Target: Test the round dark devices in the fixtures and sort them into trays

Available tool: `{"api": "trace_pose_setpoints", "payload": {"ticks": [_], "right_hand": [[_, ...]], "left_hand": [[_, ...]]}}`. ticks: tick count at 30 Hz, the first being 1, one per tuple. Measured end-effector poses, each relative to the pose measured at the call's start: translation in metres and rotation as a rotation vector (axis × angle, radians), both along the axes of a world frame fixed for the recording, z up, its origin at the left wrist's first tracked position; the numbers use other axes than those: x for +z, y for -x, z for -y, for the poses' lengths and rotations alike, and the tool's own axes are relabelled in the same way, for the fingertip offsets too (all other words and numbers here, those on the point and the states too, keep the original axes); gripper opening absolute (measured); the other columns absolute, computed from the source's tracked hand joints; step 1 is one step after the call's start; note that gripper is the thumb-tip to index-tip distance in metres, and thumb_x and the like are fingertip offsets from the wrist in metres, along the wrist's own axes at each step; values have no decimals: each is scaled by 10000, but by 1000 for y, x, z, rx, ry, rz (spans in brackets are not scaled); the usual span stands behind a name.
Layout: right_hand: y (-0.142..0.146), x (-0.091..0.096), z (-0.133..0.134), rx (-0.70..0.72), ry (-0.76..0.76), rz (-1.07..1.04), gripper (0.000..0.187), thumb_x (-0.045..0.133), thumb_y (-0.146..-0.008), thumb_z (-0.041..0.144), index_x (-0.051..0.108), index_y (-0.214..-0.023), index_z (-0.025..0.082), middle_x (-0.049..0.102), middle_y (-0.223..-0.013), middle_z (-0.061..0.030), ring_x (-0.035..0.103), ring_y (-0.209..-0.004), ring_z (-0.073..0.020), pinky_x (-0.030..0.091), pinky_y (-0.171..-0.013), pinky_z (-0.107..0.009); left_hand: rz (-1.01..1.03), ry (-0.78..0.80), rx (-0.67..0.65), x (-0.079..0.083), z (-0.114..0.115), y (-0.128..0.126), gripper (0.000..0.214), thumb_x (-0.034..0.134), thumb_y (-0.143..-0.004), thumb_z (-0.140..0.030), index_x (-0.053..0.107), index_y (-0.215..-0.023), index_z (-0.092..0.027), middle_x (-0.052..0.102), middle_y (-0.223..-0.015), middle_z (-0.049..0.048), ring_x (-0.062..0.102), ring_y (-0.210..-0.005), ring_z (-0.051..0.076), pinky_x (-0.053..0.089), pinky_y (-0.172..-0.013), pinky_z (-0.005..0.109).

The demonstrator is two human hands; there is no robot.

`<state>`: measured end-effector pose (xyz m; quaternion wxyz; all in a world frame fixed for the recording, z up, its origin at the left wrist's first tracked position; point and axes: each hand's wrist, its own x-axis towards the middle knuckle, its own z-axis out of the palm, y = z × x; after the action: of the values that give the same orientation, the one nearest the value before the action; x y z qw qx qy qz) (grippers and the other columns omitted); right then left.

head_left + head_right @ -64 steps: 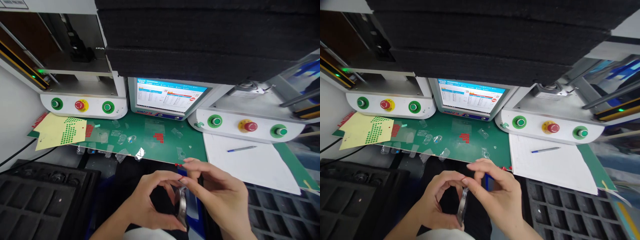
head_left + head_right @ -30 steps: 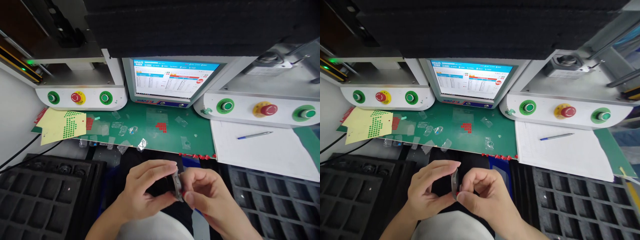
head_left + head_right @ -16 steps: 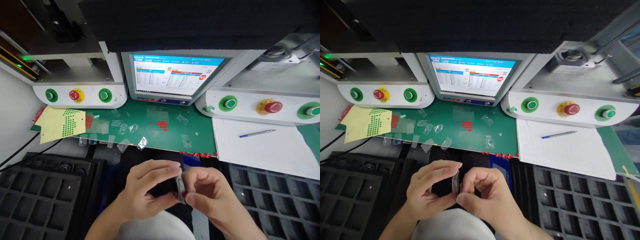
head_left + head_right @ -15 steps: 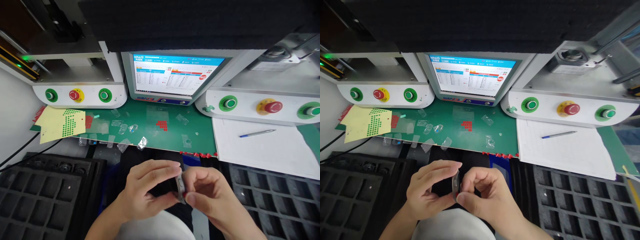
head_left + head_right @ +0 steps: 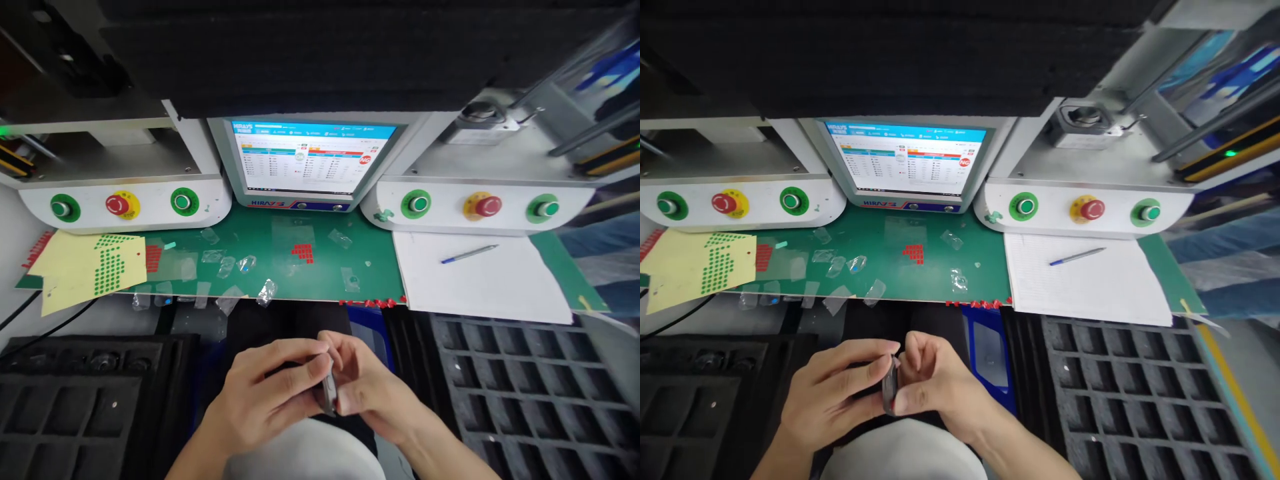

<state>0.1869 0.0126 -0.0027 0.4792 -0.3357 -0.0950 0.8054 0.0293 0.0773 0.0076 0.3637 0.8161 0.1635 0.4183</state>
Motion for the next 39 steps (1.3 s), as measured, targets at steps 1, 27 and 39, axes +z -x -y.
{"api": "trace_pose_setpoints", "payload": {"ticks": [1,27,39], "right_hand": [[1,-2,2,-2,23,-5,678,974,-387,306,346,-617,195,488,-524,93,388,-444,-20,296,-447,-134],[-3,-13,31,-595,-258,656,163,736,-844,366,673,-781,230,659,-841,-7,642,-832,-124,516,-772,-190],[27,2,27,-559,-227,297,157,733,-846,296,674,-991,305,701,-1084,-23,676,-1010,-161,543,-643,-152]], "left_hand": [[-4,9,-18,0,1,0,333,683,-908,-211,660,-1237,-169,749,-1031,108,744,-855,155,616,-711,196],[283,1211,-10,-17,41,-27,331,614,-934,-440,621,-808,-134,655,-717,25,509,-419,45,373,-355,119],[-106,686,40,-5,52,-27,182,399,-1037,-270,560,-983,-205,572,-779,-10,528,-662,102,459,-634,205]]}}
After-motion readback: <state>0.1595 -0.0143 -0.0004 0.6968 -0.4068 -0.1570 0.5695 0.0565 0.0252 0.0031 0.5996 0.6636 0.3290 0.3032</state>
